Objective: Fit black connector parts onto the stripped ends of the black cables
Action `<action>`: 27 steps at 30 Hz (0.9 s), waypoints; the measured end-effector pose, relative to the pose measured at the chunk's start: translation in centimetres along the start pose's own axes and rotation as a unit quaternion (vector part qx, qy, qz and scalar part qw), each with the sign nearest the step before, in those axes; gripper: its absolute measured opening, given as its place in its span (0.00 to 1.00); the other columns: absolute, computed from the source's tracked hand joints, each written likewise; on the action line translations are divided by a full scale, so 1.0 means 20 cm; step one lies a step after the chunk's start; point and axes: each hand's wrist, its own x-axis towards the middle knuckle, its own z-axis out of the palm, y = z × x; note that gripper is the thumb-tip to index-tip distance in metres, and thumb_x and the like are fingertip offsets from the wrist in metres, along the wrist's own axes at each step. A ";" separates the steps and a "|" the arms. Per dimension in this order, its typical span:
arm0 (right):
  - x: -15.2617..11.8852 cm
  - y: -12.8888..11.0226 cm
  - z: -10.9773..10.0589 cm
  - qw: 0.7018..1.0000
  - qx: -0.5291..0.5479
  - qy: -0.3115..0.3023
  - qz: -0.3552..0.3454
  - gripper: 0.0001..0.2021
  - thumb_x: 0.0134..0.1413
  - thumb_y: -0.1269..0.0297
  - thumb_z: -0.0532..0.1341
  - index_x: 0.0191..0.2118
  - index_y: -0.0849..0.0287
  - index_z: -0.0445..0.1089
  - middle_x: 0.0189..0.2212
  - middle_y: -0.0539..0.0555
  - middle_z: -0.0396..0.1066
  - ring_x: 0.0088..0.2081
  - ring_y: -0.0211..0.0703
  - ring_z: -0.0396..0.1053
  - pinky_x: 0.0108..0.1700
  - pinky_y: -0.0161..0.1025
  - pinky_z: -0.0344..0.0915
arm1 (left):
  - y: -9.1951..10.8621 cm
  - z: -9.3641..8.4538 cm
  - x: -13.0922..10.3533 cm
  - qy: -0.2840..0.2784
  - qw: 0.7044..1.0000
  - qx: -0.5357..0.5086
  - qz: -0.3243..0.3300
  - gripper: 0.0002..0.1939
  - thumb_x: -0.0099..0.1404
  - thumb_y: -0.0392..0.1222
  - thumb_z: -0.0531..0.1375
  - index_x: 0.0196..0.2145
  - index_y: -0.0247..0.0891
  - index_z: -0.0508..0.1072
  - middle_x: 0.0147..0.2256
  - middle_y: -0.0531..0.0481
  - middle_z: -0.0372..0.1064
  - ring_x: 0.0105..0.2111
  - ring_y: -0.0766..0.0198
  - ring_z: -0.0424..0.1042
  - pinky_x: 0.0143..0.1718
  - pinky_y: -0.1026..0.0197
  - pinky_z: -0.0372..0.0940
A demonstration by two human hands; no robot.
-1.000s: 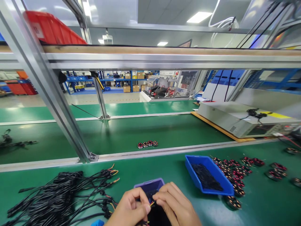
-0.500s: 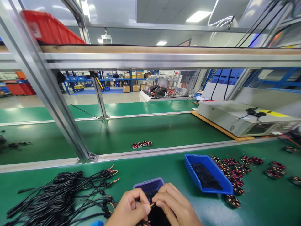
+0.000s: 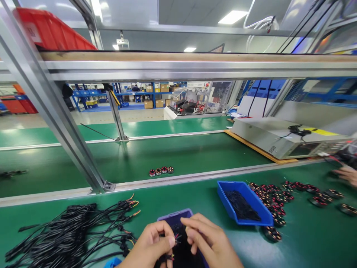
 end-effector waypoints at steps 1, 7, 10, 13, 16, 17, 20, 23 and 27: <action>0.00 0.00 0.01 0.999 0.035 0.034 0.023 0.15 0.64 0.50 0.61 0.45 0.53 0.80 0.33 0.53 0.73 0.24 0.35 0.71 0.26 0.31 0.71 | 0.00 0.00 0.00 0.001 1.000 -0.004 0.000 0.25 0.55 0.61 0.68 0.29 0.37 0.65 0.18 0.57 0.66 0.16 0.73 0.66 0.13 0.74 0.53; -0.02 0.01 0.08 0.994 0.052 0.100 -0.015 0.08 0.60 0.57 0.67 0.39 0.50 0.82 0.33 0.54 0.77 0.30 0.42 0.76 0.33 0.32 0.75 | 0.01 0.00 0.00 -0.007 1.000 -0.012 0.006 0.25 0.55 0.60 0.69 0.29 0.37 0.65 0.18 0.58 0.65 0.16 0.73 0.65 0.14 0.74 0.53; -0.03 0.04 0.11 0.992 0.064 0.107 -0.030 0.06 0.61 0.61 0.66 0.39 0.49 0.82 0.33 0.53 0.78 0.30 0.41 0.76 0.32 0.31 0.75 | 0.01 0.00 0.00 -0.010 1.000 -0.010 0.005 0.25 0.55 0.60 0.69 0.29 0.37 0.65 0.18 0.58 0.65 0.16 0.73 0.66 0.14 0.74 0.52; -0.03 0.05 0.13 0.990 0.064 0.115 -0.044 0.05 0.60 0.63 0.66 0.37 0.49 0.81 0.33 0.52 0.78 0.31 0.41 0.77 0.33 0.30 0.75 | 0.01 0.00 -0.01 -0.013 1.000 -0.009 0.004 0.25 0.55 0.60 0.69 0.29 0.38 0.64 0.18 0.58 0.65 0.16 0.73 0.66 0.14 0.74 0.53; -0.03 0.05 0.13 0.991 0.046 0.112 -0.058 0.06 0.61 0.66 0.65 0.37 0.49 0.81 0.32 0.52 0.79 0.32 0.42 0.77 0.33 0.30 0.74 | 0.01 0.00 -0.01 -0.015 1.000 -0.012 0.004 0.25 0.54 0.61 0.69 0.29 0.37 0.64 0.18 0.58 0.65 0.16 0.73 0.66 0.14 0.74 0.53; -0.03 0.04 0.13 0.991 0.040 0.110 -0.061 0.07 0.61 0.66 0.64 0.37 0.49 0.81 0.32 0.52 0.79 0.32 0.42 0.77 0.33 0.30 0.74 | 0.01 0.00 0.00 -0.015 1.000 -0.013 0.004 0.25 0.54 0.61 0.69 0.28 0.37 0.65 0.18 0.58 0.65 0.16 0.73 0.66 0.14 0.74 0.54; -0.03 0.04 0.11 0.992 0.004 0.105 -0.075 0.08 0.60 0.70 0.64 0.37 0.49 0.80 0.32 0.52 0.79 0.32 0.42 0.78 0.35 0.31 0.75 | 0.01 0.00 -0.01 -0.013 1.000 -0.016 0.008 0.25 0.54 0.60 0.69 0.29 0.37 0.65 0.18 0.58 0.65 0.16 0.72 0.67 0.14 0.74 0.54; -0.03 0.04 0.11 0.990 -0.035 0.101 -0.089 0.10 0.58 0.73 0.64 0.38 0.50 0.80 0.34 0.52 0.80 0.34 0.42 0.78 0.38 0.31 0.74 | 0.00 0.00 -0.01 -0.012 1.000 -0.022 0.017 0.24 0.56 0.59 0.69 0.29 0.37 0.66 0.18 0.57 0.66 0.16 0.72 0.67 0.14 0.74 0.54; -0.02 0.04 0.12 0.993 0.005 0.093 -0.073 0.10 0.60 0.72 0.62 0.39 0.50 0.79 0.35 0.51 0.80 0.32 0.41 0.78 0.35 0.30 0.75 | -0.01 -0.01 0.00 -0.016 0.998 -0.038 0.042 0.23 0.56 0.58 0.69 0.29 0.37 0.66 0.20 0.57 0.67 0.18 0.72 0.69 0.15 0.75 0.56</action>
